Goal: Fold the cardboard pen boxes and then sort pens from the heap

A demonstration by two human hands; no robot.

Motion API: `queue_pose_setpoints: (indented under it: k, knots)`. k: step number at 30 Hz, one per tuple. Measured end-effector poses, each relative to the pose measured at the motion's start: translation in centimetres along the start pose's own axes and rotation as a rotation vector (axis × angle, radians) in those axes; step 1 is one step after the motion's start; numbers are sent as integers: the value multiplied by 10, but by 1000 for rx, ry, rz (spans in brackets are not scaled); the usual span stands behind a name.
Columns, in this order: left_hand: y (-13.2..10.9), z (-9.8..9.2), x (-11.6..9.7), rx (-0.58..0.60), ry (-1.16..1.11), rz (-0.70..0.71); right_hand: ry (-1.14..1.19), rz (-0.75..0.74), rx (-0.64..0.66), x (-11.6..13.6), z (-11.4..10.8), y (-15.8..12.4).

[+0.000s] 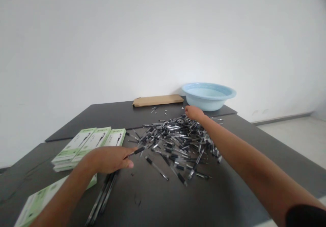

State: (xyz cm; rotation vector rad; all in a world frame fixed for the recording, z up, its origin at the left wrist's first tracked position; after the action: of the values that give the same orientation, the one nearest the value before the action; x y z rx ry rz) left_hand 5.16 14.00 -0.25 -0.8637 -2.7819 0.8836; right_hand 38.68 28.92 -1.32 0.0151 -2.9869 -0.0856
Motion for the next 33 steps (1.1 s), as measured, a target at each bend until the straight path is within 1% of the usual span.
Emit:
queue_pose_setpoints:
  k: [2,4,8,11,15,19,21,23,25,27,30,32,33]
  knots:
    - [1,2,2,-10,-1,0,-51,9,49,-14,13,19]
    - [3,3,5,-17,0,-18,-88,-6,86,-21,24,34]
    - [6,5,8,20,-1,-29,-114,-93,143,-20,44,59]
    - [8,6,9,42,3,-50,-111,-140,181,-17,55,72]
    - [12,7,9,36,-16,-38,-93,-141,171,-16,64,82]
    - [14,8,8,48,-30,-30,-36,-104,103,-13,65,84]
    - [14,8,8,67,-34,-30,18,-75,48,-12,62,83]
    - [13,8,8,73,-37,-31,91,-46,-31,-10,53,79]
    - [12,6,8,67,-36,-32,181,-19,-130,-8,36,74]
    - [12,6,7,62,-40,-21,286,2,-232,-3,15,65]
    - [11,6,5,69,-64,-1,473,3,-355,15,-13,41]
    - [10,7,4,76,-84,14,618,-28,-390,36,-21,13]
    - [10,7,3,73,-92,27,695,-54,-385,49,-20,-3]
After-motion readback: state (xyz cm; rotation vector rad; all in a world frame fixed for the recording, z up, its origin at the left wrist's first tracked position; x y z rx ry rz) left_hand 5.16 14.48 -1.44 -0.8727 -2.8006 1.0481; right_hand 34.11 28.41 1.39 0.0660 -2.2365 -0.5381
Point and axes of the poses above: each hand's wrist, its own y-axis towards the middle knuckle, its own z-axis out of the palm, x = y × z, the point moved 7 cm from there along y, towards the middle knuckle, and after that the axes turned 1 degree about x, right-handed, at the moved point
